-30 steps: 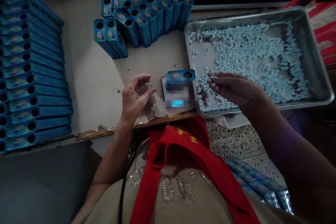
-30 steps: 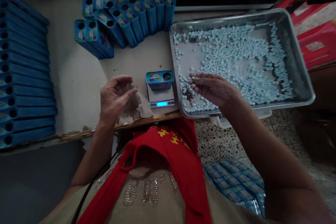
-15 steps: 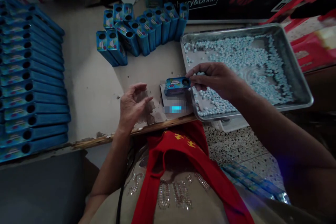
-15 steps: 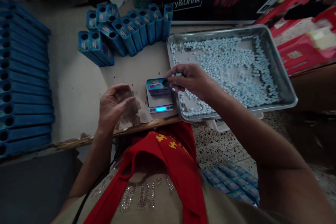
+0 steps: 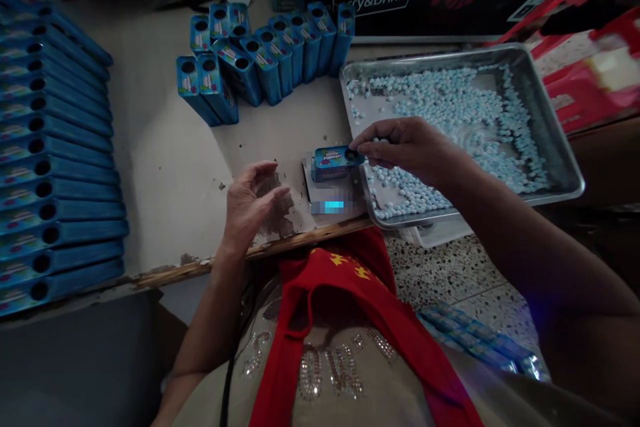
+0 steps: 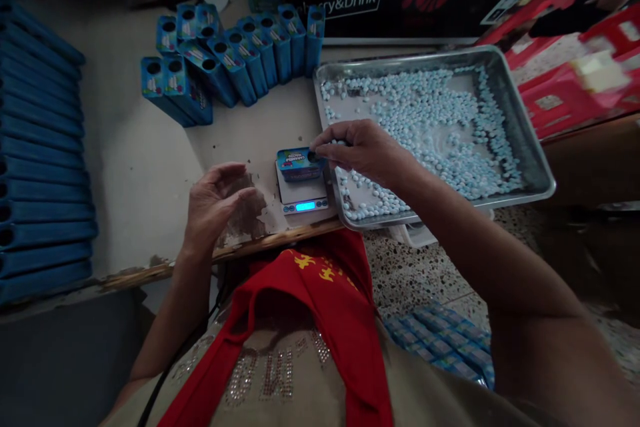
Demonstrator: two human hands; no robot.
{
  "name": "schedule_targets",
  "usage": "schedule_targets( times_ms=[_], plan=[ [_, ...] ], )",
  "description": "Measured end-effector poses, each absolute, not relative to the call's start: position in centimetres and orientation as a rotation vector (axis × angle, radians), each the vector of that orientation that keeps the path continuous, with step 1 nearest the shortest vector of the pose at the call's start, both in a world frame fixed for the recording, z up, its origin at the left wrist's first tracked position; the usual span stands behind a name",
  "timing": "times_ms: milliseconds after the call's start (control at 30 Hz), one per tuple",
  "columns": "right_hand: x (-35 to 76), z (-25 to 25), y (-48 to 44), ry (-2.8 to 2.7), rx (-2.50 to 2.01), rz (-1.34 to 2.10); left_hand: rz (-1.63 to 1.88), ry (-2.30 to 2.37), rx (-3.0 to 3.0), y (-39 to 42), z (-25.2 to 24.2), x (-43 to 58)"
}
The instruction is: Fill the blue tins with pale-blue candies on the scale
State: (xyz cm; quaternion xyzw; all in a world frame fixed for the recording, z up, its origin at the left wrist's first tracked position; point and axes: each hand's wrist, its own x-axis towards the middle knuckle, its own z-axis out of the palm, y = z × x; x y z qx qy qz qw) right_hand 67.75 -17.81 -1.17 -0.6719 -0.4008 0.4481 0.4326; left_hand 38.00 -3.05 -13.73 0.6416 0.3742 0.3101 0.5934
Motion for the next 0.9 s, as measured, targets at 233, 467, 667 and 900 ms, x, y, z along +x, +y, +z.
schedule_targets(
  times_ms=[233,467,667,900],
  plan=[
    [67.9,0.4,-16.7,-1.395,-1.843,0.882,0.673,0.885,1.478,-3.5,-14.0,38.1],
    [68.1,0.0,-16.5,-1.364,-1.842,0.899,0.719,0.894,1.481,-3.4,-14.1,37.8],
    [69.2,-0.7,-17.6,-0.997,-1.735,0.975,0.769,0.904,1.51,-3.2,-13.6,37.8],
    [73.6,-4.7,-21.1,-0.736,-1.824,1.01,0.75,0.887,1.584,-3.2,-12.9,38.3]
  ],
)
